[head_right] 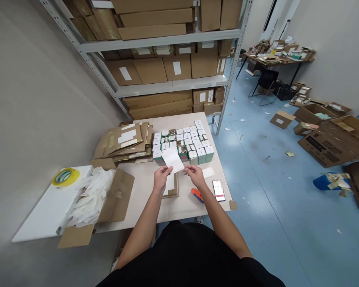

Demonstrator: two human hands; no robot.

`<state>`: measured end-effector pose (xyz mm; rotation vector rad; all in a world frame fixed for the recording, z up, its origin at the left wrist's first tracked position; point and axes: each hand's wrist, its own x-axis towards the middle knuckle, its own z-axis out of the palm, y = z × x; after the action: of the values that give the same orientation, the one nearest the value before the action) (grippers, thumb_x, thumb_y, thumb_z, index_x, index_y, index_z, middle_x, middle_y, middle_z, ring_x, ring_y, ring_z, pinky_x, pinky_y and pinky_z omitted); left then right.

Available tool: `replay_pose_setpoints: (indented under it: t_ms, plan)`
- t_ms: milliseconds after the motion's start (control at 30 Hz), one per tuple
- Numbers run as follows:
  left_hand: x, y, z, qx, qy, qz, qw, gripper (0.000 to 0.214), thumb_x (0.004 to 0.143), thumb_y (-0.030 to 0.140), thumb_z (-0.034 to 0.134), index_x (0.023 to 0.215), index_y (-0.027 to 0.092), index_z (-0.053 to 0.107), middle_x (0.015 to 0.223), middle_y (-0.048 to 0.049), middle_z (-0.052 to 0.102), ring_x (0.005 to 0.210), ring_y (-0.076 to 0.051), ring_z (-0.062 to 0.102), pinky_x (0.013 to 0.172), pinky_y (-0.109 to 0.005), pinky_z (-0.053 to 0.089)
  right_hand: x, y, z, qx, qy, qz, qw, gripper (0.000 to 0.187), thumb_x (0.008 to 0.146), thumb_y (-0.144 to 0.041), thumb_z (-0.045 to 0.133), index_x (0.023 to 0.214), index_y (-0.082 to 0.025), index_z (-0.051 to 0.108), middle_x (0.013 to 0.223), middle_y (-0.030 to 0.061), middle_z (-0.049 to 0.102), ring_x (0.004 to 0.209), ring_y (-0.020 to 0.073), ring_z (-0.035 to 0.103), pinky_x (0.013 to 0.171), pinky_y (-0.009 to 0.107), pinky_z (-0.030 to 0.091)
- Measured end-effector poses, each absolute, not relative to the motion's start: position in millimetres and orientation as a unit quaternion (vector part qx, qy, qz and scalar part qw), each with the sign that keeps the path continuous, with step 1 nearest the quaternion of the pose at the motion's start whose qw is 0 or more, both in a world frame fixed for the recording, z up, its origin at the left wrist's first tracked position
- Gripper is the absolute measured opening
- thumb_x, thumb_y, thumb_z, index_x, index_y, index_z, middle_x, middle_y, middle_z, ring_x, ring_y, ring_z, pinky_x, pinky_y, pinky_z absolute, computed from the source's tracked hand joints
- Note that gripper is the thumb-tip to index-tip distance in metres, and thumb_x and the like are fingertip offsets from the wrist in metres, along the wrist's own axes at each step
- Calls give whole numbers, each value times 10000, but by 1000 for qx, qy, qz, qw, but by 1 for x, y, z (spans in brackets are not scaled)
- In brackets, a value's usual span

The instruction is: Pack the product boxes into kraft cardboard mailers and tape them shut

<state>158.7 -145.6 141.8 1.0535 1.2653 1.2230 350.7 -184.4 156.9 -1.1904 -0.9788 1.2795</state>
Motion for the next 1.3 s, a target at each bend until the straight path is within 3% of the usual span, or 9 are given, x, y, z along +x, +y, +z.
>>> replay_pose_setpoints:
  t_ms: [300, 400, 500, 567, 700, 933, 1100, 1200, 1300]
  plan:
    - [160, -144, 148, 432, 529, 504, 529, 387, 741, 491, 839, 935, 165, 761, 907, -72, 764, 932, -231, 704, 826, -324, 549, 346, -176, 156, -498, -405, 542, 543, 288, 793, -492, 749, 840, -212, 702, 797, 43, 741, 766, 196, 678, 789, 365, 541]
    - [160, -144, 149, 433, 545, 494, 522, 518, 742, 477, 845, 1133, 155, 738, 958, -87, 764, 923, -225, 710, 834, -334, 551, 346, -177, 159, -492, -408, 544, 544, 297, 804, -506, 744, 845, -215, 694, 804, 41, 738, 777, 197, 679, 791, 359, 535]
    - [159, -146, 153, 461, 604, 488, 430, 747, 675, 415, 906, 1350, 217, 651, 1160, -104, 740, 964, -218, 703, 846, -336, 554, 347, -178, 164, -483, -414, 542, 550, 307, 828, -522, 732, 867, -221, 694, 836, 43, 736, 804, 199, 679, 796, 352, 525]
    - [160, -149, 159, 514, 599, 472, 392, 623, 699, 427, 889, 1267, 240, 715, 1204, -108, 730, 1002, -231, 698, 846, -344, 565, 346, -178, 165, -478, -421, 542, 548, 315, 832, -535, 735, 872, -226, 695, 823, 37, 724, 806, 200, 671, 789, 350, 519]
    - [168, -155, 172, 608, 485, 418, 470, 384, 787, 492, 812, 1066, 227, 813, 1150, -107, 767, 1020, -261, 715, 868, -381, 589, 342, -177, 166, -449, -456, 540, 547, 298, 853, -533, 728, 870, -237, 699, 852, 31, 707, 838, 203, 646, 789, 345, 510]
    - [171, -151, 165, 496, 508, 468, 526, 510, 838, 631, 702, 994, 161, 820, 971, -95, 802, 943, -274, 728, 878, -401, 571, 339, -179, 164, -414, -478, 546, 549, 279, 866, -512, 720, 846, -237, 682, 1134, 56, 705, 975, 210, 630, 866, 348, 503]
    - [169, -155, 155, 441, 470, 464, 607, 711, 862, 783, 565, 1097, 152, 795, 1100, -146, 784, 1072, -298, 722, 968, -428, 545, 339, -180, 159, -426, -444, 562, 553, 271, 874, -504, 710, 859, -237, 669, 1236, 74, 689, 1037, 227, 636, 912, 373, 501]
    - [169, -158, 154, 458, 455, 466, 605, 664, 801, 725, 701, 1139, 159, 786, 1128, -140, 780, 1113, -297, 708, 1012, -431, 527, 336, -180, 155, -425, -455, 562, 544, 252, 884, -486, 700, 859, -237, 666, 1245, 77, 686, 1047, 229, 641, 920, 375, 497]
    - [164, -160, 156, 456, 490, 473, 572, 579, 678, 567, 877, 1069, 145, 807, 997, -109, 798, 987, -281, 726, 935, -409, 555, 335, -179, 151, -405, -478, 571, 530, 238, 886, -465, 695, 833, -237, 654, 1249, 75, 689, 1085, 233, 639, 937, 375, 493]
